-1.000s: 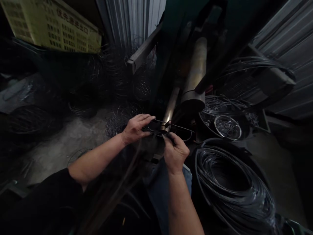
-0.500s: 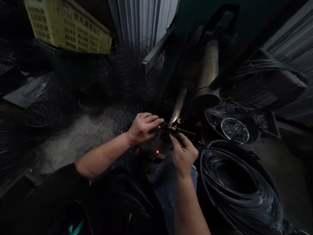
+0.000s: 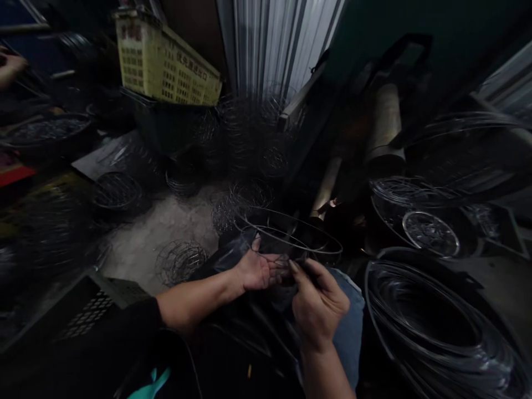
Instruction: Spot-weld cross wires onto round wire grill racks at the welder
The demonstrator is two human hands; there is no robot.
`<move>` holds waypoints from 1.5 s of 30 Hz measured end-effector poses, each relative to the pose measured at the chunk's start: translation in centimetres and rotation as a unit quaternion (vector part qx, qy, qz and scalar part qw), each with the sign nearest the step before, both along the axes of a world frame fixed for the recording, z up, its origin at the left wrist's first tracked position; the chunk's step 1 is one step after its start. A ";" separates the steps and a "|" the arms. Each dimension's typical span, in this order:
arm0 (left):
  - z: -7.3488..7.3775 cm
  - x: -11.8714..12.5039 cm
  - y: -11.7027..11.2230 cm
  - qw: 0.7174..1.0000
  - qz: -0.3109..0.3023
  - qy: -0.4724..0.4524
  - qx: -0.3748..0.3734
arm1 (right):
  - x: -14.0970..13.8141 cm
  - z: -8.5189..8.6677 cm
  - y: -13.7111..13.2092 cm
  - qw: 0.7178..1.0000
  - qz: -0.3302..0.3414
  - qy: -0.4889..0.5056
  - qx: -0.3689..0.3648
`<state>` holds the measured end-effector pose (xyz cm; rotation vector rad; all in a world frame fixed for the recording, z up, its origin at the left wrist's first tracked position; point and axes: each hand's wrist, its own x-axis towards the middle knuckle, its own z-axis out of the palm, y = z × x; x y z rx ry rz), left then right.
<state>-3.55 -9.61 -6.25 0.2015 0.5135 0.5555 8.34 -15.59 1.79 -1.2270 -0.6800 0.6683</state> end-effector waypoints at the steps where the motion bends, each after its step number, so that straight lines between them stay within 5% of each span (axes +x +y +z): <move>1: 0.3 0.1 0.7 0.998 0.022 -0.053 -0.026 | -0.1 -0.3 -0.6 1.000 0.008 0.010 0.005; 6: 2.8 -1.7 1.7 0.981 0.070 -0.181 0.016 | 0.6 -2.7 -1.6 0.988 0.002 0.137 -0.066; 17: 6.0 -4.1 2.1 0.987 0.119 -0.053 0.099 | 0.5 -6.5 -0.2 0.938 0.038 0.294 -0.179; 20: 6.6 -4.1 2.9 0.981 0.151 0.076 0.096 | 1.0 -6.4 -1.2 0.948 0.070 0.211 -0.228; 23: 6.2 -4.0 2.8 0.965 0.143 0.191 0.108 | 2.8 -4.8 -1.5 0.980 0.041 0.021 -0.196; 25: 5.8 -4.3 2.0 0.954 0.124 0.246 0.120 | 4.0 -3.6 -1.0 0.973 0.107 -0.066 -0.195; 27: 5.6 -4.9 1.0 0.947 0.090 0.275 0.136 | 4.7 -3.2 -0.1 0.962 0.169 -0.074 -0.204; 31: 6.1 -6.2 -1.0 0.943 0.056 0.288 0.156 | 5.2 -5.3 1.3 0.963 0.076 -0.046 -0.255; 33: 6.8 -6.6 -1.5 0.948 0.058 0.272 0.155 | 5.0 -5.9 1.5 0.958 0.109 -0.005 -0.265; 35: 7.4 -6.5 -1.4 0.945 0.067 0.264 0.180 | 4.6 -5.2 1.1 0.959 0.171 0.011 -0.225; 37: 7.8 -6.0 -0.8 0.936 0.083 0.258 0.223 | 4.0 -3.1 0.5 0.966 0.192 -0.098 -0.143; 39: 8.1 -5.1 0.2 0.937 0.107 0.227 0.244 | 3.3 -0.1 -0.1 0.932 0.206 -0.299 -0.017; 42: 8.3 -3.4 2.0 0.953 0.140 0.103 0.248 | 2.4 3.7 -0.3 0.816 0.190 -0.523 0.155; 45: 8.5 -1.8 3.6 0.952 0.144 -0.003 0.271 | 2.2 5.4 0.3 0.739 0.156 -0.622 0.206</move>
